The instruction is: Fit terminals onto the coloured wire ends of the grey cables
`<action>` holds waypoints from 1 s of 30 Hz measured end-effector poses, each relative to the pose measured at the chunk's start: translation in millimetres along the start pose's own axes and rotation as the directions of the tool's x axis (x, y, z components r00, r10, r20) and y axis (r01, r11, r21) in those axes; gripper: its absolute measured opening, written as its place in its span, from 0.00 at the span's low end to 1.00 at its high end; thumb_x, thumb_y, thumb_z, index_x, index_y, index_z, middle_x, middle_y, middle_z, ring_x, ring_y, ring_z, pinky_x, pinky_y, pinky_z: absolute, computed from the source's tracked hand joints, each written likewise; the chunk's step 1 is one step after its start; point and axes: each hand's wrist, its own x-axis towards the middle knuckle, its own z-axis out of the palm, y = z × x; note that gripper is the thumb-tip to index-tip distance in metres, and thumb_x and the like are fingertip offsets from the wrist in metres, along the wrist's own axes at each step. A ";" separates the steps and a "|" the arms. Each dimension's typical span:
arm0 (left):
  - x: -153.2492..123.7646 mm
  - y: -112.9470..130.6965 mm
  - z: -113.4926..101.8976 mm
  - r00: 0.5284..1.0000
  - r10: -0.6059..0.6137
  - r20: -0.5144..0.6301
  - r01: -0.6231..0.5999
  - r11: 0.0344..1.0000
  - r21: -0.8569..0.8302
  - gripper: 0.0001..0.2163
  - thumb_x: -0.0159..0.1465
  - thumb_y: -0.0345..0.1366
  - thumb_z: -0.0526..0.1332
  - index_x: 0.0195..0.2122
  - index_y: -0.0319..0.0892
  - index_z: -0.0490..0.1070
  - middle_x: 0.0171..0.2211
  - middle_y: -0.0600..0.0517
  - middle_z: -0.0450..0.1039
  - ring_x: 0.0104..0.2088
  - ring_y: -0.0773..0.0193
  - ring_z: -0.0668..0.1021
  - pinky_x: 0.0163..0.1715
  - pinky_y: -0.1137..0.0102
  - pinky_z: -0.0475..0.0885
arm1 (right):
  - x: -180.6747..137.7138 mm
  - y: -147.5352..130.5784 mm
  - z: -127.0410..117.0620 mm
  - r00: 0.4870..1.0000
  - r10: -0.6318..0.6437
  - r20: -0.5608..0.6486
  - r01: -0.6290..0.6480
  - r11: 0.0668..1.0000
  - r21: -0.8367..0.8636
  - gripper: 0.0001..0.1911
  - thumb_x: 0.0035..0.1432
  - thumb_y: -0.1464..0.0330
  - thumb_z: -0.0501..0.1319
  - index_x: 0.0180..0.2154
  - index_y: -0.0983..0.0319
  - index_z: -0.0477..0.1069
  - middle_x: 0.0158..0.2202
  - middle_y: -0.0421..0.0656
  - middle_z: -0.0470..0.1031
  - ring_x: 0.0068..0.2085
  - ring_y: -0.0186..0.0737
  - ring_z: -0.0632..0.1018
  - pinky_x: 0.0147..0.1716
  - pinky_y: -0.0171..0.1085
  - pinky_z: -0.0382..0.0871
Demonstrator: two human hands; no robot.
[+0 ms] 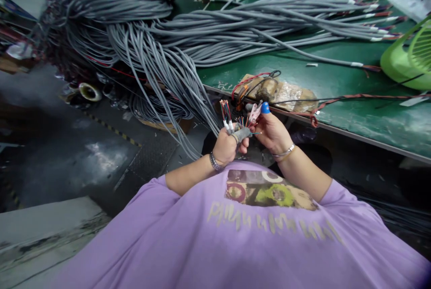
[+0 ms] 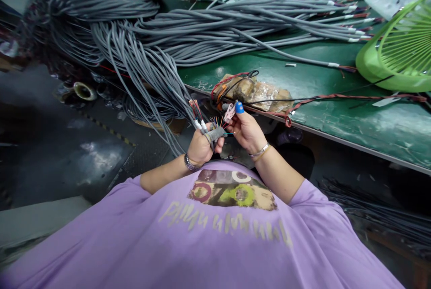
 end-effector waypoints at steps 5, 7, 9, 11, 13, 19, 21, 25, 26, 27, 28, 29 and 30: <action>0.6 -1.4 0.1 1.000 -0.014 -0.001 0.014 1.000 0.021 0.19 0.50 0.49 0.71 0.24 0.41 0.66 0.16 0.57 0.69 0.12 0.73 0.68 0.11 0.76 0.60 | 1.2 -0.3 0.8 0.999 -0.040 -0.009 0.040 0.999 -0.035 0.26 0.47 0.44 0.70 0.31 0.60 0.73 0.26 0.37 0.73 0.25 0.30 0.69 0.23 0.33 0.62; 0.5 -0.9 0.7 1.000 -0.023 -0.002 0.023 0.999 0.032 0.20 0.50 0.50 0.71 0.23 0.41 0.65 0.16 0.57 0.69 0.12 0.73 0.68 0.12 0.76 0.60 | 1.7 0.5 -0.1 0.998 -0.055 0.022 0.055 0.998 -0.035 0.27 0.47 0.43 0.70 0.32 0.60 0.74 0.26 0.37 0.73 0.26 0.30 0.69 0.24 0.33 0.63; 0.2 -0.1 1.2 1.000 -0.025 -0.001 0.025 0.999 0.037 0.20 0.50 0.51 0.71 0.24 0.41 0.65 0.16 0.57 0.69 0.12 0.73 0.68 0.11 0.76 0.59 | 1.9 1.4 -1.1 0.998 -0.051 0.049 0.052 0.998 -0.026 0.27 0.47 0.43 0.70 0.36 0.59 0.75 0.27 0.37 0.73 0.26 0.30 0.70 0.24 0.34 0.64; -0.5 0.9 1.2 1.000 -0.018 0.001 0.018 0.999 0.038 0.20 0.50 0.50 0.71 0.24 0.41 0.66 0.16 0.57 0.69 0.12 0.72 0.68 0.12 0.76 0.60 | 1.6 1.8 -1.4 0.998 -0.031 0.056 0.031 0.999 -0.010 0.28 0.48 0.42 0.69 0.38 0.58 0.75 0.28 0.36 0.74 0.26 0.31 0.71 0.24 0.34 0.64; -1.9 1.6 1.0 1.000 -0.004 0.000 0.004 0.999 0.032 0.19 0.50 0.49 0.71 0.25 0.41 0.66 0.16 0.58 0.69 0.12 0.72 0.68 0.12 0.76 0.61 | 0.6 1.5 -1.0 0.999 0.001 0.045 -0.002 1.000 0.020 0.27 0.49 0.42 0.67 0.37 0.57 0.75 0.29 0.37 0.75 0.27 0.31 0.71 0.24 0.34 0.64; -9.9 -1.2 -2.1 0.999 0.031 0.022 -0.032 0.999 0.021 0.18 0.51 0.49 0.70 0.27 0.40 0.68 0.17 0.57 0.70 0.13 0.72 0.69 0.12 0.75 0.64 | -3.8 -2.4 -0.4 0.995 0.095 0.037 -0.098 0.994 0.059 0.28 0.53 0.39 0.62 0.32 0.58 0.72 0.28 0.39 0.76 0.25 0.32 0.71 0.23 0.33 0.64; -11.7 -2.1 -3.0 0.999 0.037 0.012 -0.037 0.999 0.016 0.18 0.51 0.49 0.70 0.27 0.40 0.68 0.17 0.57 0.71 0.13 0.72 0.69 0.12 0.76 0.64 | -4.5 -4.1 -1.0 0.994 0.088 0.061 -0.090 0.996 0.028 0.29 0.52 0.38 0.61 0.32 0.58 0.72 0.29 0.40 0.76 0.25 0.32 0.71 0.23 0.33 0.64; -11.3 -0.9 -1.6 0.999 0.038 -0.035 -0.038 0.999 -0.007 0.18 0.50 0.48 0.71 0.27 0.41 0.68 0.17 0.57 0.70 0.13 0.71 0.69 0.12 0.75 0.65 | -4.5 -7.4 -2.2 0.996 0.057 0.072 -0.058 0.998 0.003 0.23 0.53 0.45 0.66 0.32 0.58 0.72 0.29 0.39 0.76 0.26 0.32 0.70 0.23 0.32 0.63; -10.5 -0.2 -0.7 0.998 0.041 -0.041 -0.041 0.999 -0.011 0.18 0.50 0.48 0.71 0.27 0.41 0.68 0.17 0.58 0.70 0.13 0.71 0.69 0.12 0.75 0.64 | -4.5 -7.9 -2.3 0.996 0.053 0.070 -0.054 0.998 0.009 0.21 0.52 0.48 0.68 0.32 0.58 0.72 0.29 0.38 0.76 0.26 0.32 0.70 0.23 0.32 0.63; -9.5 0.3 0.4 0.998 0.045 -0.045 -0.046 0.999 -0.015 0.18 0.51 0.48 0.71 0.27 0.40 0.68 0.17 0.58 0.70 0.13 0.72 0.69 0.12 0.76 0.64 | -4.5 -8.2 -2.5 0.996 0.051 0.068 -0.053 0.998 0.018 0.19 0.52 0.51 0.70 0.32 0.58 0.73 0.29 0.38 0.77 0.26 0.31 0.70 0.23 0.31 0.63; -8.5 0.6 1.6 0.998 0.049 -0.048 -0.050 0.999 -0.017 0.18 0.51 0.48 0.71 0.27 0.40 0.68 0.17 0.58 0.70 0.13 0.72 0.69 0.12 0.76 0.64 | -4.6 -8.3 -2.5 0.996 0.051 0.068 -0.053 0.998 0.027 0.18 0.51 0.52 0.70 0.33 0.59 0.73 0.29 0.38 0.77 0.26 0.31 0.70 0.23 0.31 0.63; -7.4 0.7 2.7 0.997 0.053 -0.052 -0.054 0.998 -0.018 0.18 0.51 0.48 0.71 0.27 0.40 0.68 0.17 0.58 0.70 0.13 0.72 0.69 0.12 0.76 0.63 | -4.7 -8.3 -2.5 0.996 0.055 0.069 -0.057 0.998 0.032 0.18 0.51 0.52 0.70 0.33 0.59 0.74 0.29 0.38 0.77 0.26 0.30 0.71 0.23 0.30 0.63; -6.4 0.7 3.9 0.997 0.057 -0.057 -0.058 0.998 -0.018 0.18 0.51 0.48 0.71 0.27 0.41 0.67 0.17 0.58 0.70 0.13 0.72 0.69 0.12 0.76 0.63 | -4.8 -8.1 -2.3 0.996 0.058 0.067 -0.060 0.998 0.031 0.19 0.51 0.51 0.69 0.34 0.59 0.74 0.29 0.38 0.77 0.26 0.30 0.71 0.23 0.30 0.64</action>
